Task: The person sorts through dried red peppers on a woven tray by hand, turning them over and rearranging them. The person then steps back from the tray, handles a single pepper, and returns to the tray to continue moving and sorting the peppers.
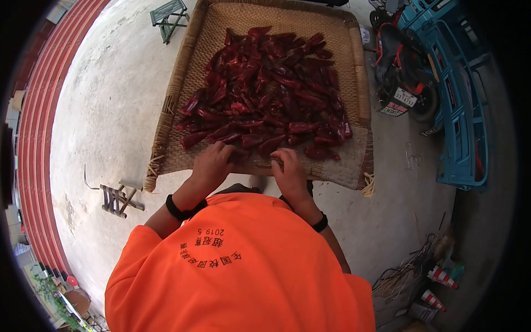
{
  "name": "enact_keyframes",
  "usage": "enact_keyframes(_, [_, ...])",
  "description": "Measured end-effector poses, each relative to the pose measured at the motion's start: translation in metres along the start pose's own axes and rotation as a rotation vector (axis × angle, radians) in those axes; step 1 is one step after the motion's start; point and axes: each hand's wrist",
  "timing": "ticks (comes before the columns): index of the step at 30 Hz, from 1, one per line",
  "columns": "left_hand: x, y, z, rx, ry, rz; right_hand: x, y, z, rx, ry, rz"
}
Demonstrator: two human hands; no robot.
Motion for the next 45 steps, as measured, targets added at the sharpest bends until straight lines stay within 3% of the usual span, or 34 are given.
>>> enact_keyframes(6, [0.002, 0.001, -0.003, -0.023, 0.032, 0.012, 0.004, -0.004, 0.003, 0.098, 0.078, -0.039])
enact_keyframes(12, [0.001, 0.007, -0.004, -0.102, 0.027, 0.08, -0.011, 0.0, 0.008, -0.039, 0.077, -0.184])
enact_keyframes(18, [-0.004, 0.002, -0.001, -0.098, -0.008, 0.114, -0.007, -0.022, 0.002, -0.173, 0.176, 0.087])
enact_keyframes(24, [-0.011, 0.009, -0.005, -0.075, 0.025, 0.118, -0.014, -0.019, -0.02, -0.226, -0.043, 0.584])
enact_keyframes(27, [-0.017, 0.004, -0.007, 0.005, 0.045, 0.08, -0.02, -0.015, -0.028, -0.136, -0.008, 0.694])
enact_keyframes(30, [-0.016, 0.006, -0.008, -0.013, 0.134, 0.118, -0.021, -0.013, -0.031, -0.142, -0.026, 0.696])
enact_keyframes(36, [-0.026, -0.003, -0.009, 0.0, 0.113, 0.177, -0.022, -0.022, -0.027, -0.32, -0.102, 0.526])
enact_keyframes(39, [-0.026, 0.001, -0.016, 0.001, 0.192, 0.497, -0.003, -0.029, -0.021, -0.31, -0.197, 0.288])
enact_keyframes(42, [-0.052, -0.02, -0.025, 0.326, -0.027, 0.987, 0.026, -0.029, -0.016, -0.182, -0.376, 0.274])
enact_keyframes(45, [-0.065, -0.027, -0.035, 0.543, -0.141, 1.16, 0.027, -0.02, -0.015, -0.12, -0.454, 0.198])
Point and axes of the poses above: each hand's wrist, its own z-axis away from the middle knuckle, its own y-axis out of the palm, x = y × z, and after that the axes turned 5 degrees about -y, right-handed
